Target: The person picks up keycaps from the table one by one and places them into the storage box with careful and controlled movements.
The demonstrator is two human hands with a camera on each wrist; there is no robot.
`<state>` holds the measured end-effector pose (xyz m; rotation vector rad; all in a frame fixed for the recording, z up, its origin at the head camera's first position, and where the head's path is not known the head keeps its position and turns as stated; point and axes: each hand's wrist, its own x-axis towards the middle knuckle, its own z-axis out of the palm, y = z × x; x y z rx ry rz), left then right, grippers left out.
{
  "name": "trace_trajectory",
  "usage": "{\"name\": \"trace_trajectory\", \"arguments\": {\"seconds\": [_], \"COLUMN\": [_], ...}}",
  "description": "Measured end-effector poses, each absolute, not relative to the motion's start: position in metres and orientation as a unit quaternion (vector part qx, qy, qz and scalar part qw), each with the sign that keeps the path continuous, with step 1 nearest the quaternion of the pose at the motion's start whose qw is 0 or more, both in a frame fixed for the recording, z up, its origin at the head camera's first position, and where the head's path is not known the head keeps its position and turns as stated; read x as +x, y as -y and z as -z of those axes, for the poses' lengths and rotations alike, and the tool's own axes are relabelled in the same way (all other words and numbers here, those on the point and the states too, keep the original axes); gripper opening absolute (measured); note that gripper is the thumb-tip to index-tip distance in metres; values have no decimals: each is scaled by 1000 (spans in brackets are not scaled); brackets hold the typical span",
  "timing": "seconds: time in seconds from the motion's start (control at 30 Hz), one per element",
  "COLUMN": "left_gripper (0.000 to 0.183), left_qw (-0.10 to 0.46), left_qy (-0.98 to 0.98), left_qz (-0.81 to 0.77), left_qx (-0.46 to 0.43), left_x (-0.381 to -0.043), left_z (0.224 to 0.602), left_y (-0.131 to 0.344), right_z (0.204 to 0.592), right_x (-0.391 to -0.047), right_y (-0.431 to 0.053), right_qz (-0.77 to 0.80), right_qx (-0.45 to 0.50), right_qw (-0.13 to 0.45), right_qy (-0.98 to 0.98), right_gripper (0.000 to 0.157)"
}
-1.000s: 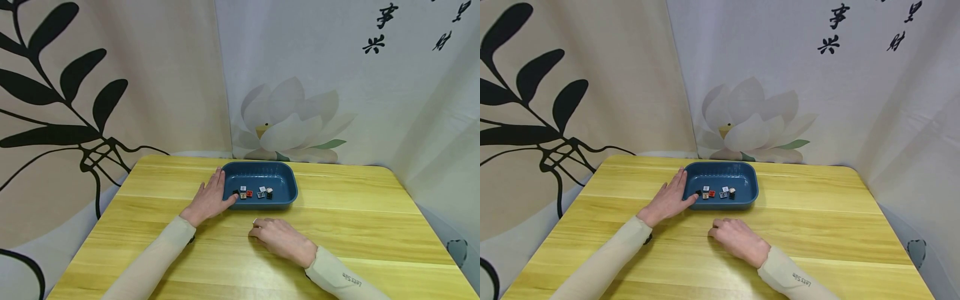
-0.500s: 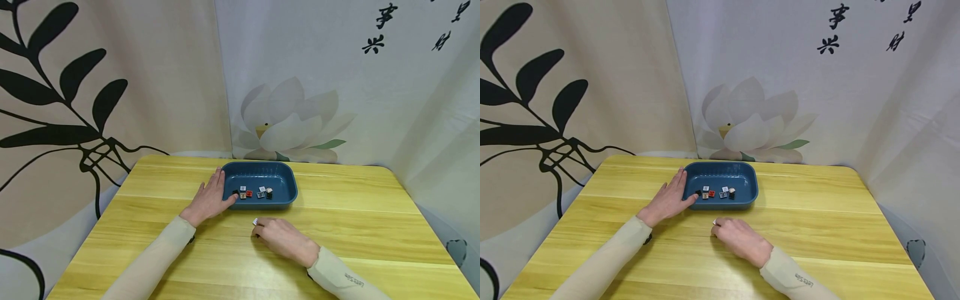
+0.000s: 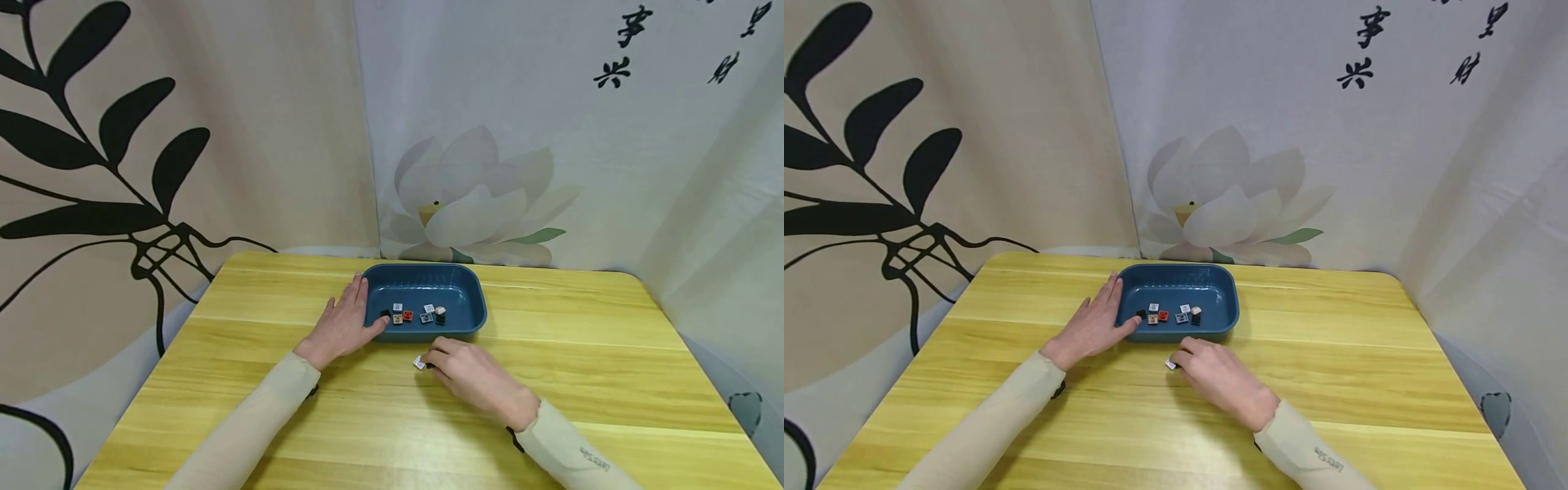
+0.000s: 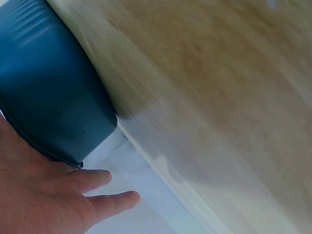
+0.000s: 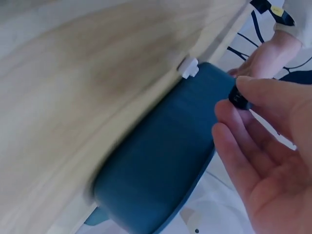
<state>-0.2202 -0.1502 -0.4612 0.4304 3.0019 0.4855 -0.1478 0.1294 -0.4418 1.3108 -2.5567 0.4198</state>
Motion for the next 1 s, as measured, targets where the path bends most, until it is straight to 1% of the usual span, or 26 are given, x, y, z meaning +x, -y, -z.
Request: {"name": "trace_trajectory", "arguments": {"seconds": [0.33,0.8,1.0], "left_gripper": [102,102,102], "left_qw": [36,39,39], "left_qy": [-976,-976,-976], "left_qz": [-159,-162,-164], "left_qx": [142,140,138], "left_x": [-221,-221,-221], "left_z": [461,461,461], "left_y": [151,150,150], "right_z": [429,412,408], "right_x": [-155,-163,-171], "right_y": [-141,-150,-155], "right_qz": [-163,-168,-167], "right_qx": [413,367,349], "right_qw": [137,189,202], "right_qy": [886,895,900], "right_gripper": [19,24,24]}}
